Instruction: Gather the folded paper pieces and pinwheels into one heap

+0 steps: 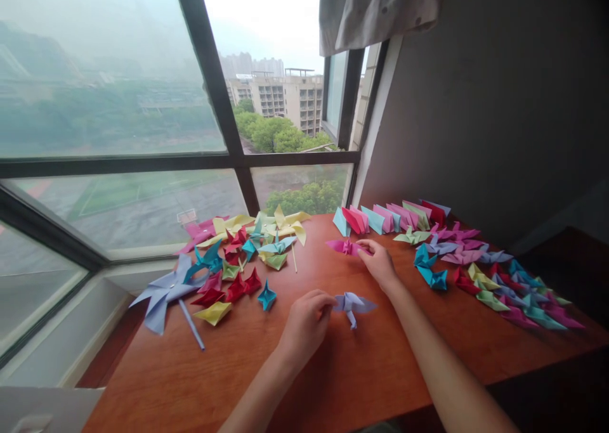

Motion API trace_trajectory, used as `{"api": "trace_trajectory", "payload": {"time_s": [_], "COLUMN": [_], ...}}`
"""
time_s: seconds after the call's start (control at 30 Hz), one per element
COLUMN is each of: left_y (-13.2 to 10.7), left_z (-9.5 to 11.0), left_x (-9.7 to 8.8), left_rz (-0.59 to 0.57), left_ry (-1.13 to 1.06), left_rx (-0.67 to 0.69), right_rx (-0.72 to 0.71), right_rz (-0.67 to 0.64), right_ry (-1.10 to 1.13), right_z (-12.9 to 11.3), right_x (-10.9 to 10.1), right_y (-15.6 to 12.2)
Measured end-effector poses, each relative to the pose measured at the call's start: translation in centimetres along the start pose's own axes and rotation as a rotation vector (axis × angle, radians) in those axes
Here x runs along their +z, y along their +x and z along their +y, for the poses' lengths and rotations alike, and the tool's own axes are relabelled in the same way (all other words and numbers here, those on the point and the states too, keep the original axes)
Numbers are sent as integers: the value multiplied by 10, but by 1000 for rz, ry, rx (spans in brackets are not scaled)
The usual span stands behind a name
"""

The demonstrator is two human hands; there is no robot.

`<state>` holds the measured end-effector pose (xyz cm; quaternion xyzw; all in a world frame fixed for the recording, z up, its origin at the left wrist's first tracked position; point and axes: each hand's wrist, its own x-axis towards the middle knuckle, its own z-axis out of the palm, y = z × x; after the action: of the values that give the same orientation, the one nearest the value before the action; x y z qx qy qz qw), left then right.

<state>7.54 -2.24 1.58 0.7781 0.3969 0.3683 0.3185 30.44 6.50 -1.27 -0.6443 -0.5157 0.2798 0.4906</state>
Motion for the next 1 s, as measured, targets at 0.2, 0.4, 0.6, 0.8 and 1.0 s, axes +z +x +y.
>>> {"api": "trace_trajectory", "payload": {"time_s": [0.2, 0.4, 0.6, 0.8, 1.0], "left_y": [-10, -39, -61, -60, -32], "left_z": [-9, -18, -42, -44, -29], "left_x": [-57, -133, -179, -171, -126], "left_rz": [351, 663, 705, 629, 539], "left_ry": [-141, -59, 96, 581, 592], "left_rx": [-189, -490, -490, -227, -73], "right_rx": [17, -7, -55, -58, -3], "right_rz": [-133, -266, -259, -184, -88], "right_ry": [224, 267, 112, 27, 95], "right_z": [-51, -100, -93, -53, -9], "right_x": [56, 132, 138, 77, 18], "right_y": [6, 23, -4, -36, -69]}}
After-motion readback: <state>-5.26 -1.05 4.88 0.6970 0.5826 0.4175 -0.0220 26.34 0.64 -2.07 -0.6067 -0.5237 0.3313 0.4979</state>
